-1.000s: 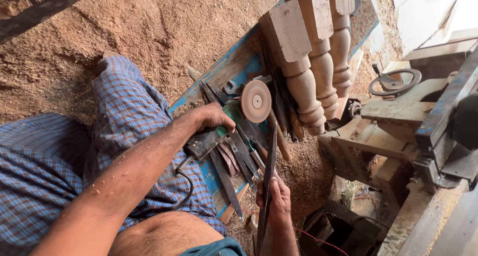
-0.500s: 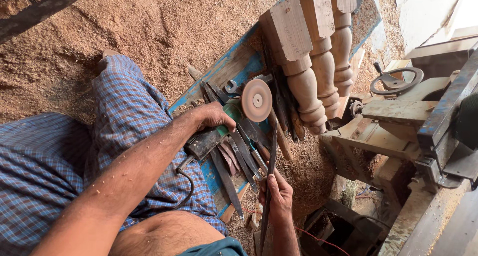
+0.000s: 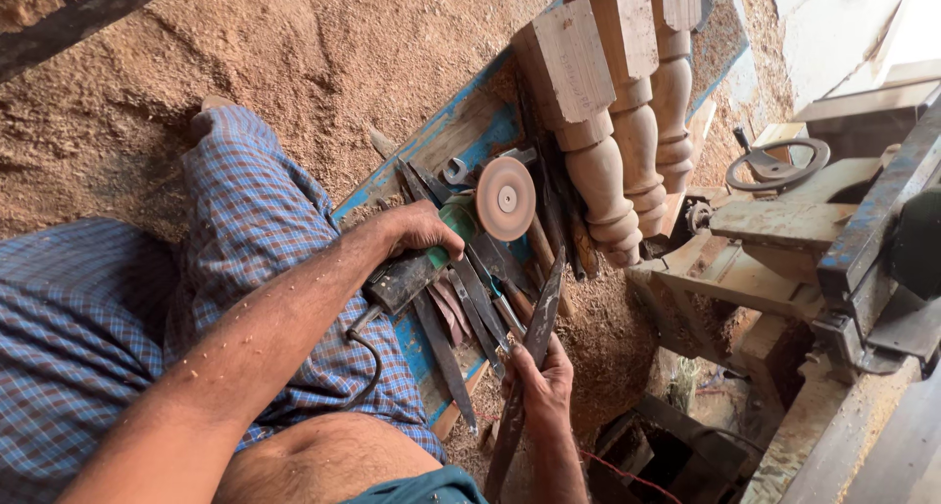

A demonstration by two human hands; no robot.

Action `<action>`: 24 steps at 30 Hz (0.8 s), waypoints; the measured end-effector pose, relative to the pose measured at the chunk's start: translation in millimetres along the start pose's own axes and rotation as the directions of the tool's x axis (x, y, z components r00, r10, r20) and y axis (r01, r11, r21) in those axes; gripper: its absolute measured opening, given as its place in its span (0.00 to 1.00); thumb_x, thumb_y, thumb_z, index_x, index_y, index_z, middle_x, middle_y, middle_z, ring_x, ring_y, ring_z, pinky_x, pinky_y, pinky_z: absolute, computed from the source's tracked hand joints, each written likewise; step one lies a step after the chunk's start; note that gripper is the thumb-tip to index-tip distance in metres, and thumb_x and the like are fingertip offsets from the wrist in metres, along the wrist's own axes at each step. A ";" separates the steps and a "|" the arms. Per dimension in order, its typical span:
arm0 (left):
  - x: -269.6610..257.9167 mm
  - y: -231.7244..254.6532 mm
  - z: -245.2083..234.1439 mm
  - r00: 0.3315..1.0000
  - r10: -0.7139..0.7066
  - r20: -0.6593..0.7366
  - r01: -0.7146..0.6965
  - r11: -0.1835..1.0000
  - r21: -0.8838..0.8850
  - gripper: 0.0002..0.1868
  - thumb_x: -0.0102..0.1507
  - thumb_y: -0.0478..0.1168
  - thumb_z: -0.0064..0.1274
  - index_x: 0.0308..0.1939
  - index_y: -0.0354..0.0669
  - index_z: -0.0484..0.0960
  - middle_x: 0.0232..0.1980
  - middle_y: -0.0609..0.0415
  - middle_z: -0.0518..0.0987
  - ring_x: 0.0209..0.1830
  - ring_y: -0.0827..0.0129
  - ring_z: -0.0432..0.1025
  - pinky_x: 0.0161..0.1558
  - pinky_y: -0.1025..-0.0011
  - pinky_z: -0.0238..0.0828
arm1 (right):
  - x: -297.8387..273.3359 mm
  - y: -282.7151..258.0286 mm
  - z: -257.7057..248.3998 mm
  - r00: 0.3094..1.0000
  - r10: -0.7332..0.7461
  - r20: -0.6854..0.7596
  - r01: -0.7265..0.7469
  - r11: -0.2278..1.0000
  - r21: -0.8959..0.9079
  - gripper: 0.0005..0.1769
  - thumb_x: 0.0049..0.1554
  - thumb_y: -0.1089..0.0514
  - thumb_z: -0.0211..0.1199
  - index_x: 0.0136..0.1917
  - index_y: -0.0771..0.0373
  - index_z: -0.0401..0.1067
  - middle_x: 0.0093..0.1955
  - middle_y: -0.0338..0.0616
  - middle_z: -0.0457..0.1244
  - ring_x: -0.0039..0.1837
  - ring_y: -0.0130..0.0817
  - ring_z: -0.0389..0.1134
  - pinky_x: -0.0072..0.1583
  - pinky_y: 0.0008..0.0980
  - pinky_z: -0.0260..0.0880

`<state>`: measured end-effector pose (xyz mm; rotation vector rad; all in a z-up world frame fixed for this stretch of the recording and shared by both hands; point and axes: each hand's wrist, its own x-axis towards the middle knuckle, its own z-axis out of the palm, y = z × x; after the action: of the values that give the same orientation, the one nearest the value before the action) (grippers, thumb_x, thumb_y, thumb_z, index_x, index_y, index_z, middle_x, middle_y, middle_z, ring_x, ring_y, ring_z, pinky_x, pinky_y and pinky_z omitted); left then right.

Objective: The person sits on the floor and uses a handheld angle grinder to sharpen a metal chisel. Sparks fly as the tool is held against the spinning grinding disc. The person repeatedly adjusts the chisel's angle and position to sharpen different edges.

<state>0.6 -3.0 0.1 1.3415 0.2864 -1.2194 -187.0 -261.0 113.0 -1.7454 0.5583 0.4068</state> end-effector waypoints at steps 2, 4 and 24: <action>0.0 0.3 -1.9 1.000 0.015 -0.007 -0.015 1.000 0.004 0.15 0.40 0.38 0.70 0.26 0.31 0.86 0.29 0.43 0.83 0.25 0.60 0.76 0.28 0.62 0.73 | 5.5 -5.9 6.2 0.998 -0.043 -0.039 0.045 0.997 0.059 0.14 0.61 0.63 0.61 0.60 0.61 0.66 0.31 0.39 0.63 0.30 0.25 0.64 0.30 0.25 0.66; -0.8 -0.5 -3.4 1.000 0.022 -0.001 -0.022 1.000 -0.001 0.14 0.40 0.37 0.70 0.25 0.31 0.86 0.29 0.44 0.83 0.24 0.61 0.76 0.27 0.62 0.73 | 11.6 -12.0 8.4 0.998 -0.024 -0.062 0.024 1.000 0.002 0.20 0.60 0.63 0.60 0.65 0.60 0.63 0.30 0.40 0.62 0.28 0.27 0.64 0.28 0.27 0.66; -4.1 2.3 -1.3 1.000 -0.016 -0.004 0.016 1.000 -0.021 0.17 0.41 0.37 0.70 0.29 0.29 0.86 0.32 0.42 0.84 0.27 0.60 0.78 0.29 0.60 0.76 | 26.6 -80.1 14.2 0.988 -0.151 -0.032 0.071 0.625 -0.778 0.30 0.61 0.61 0.55 0.76 0.49 0.62 0.50 0.58 0.71 0.47 0.40 0.74 0.49 0.40 0.73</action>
<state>1.3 -0.4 4.2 1.3257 0.3128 -1.2244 -119.4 -236.4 159.4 -2.6458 0.3408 0.5249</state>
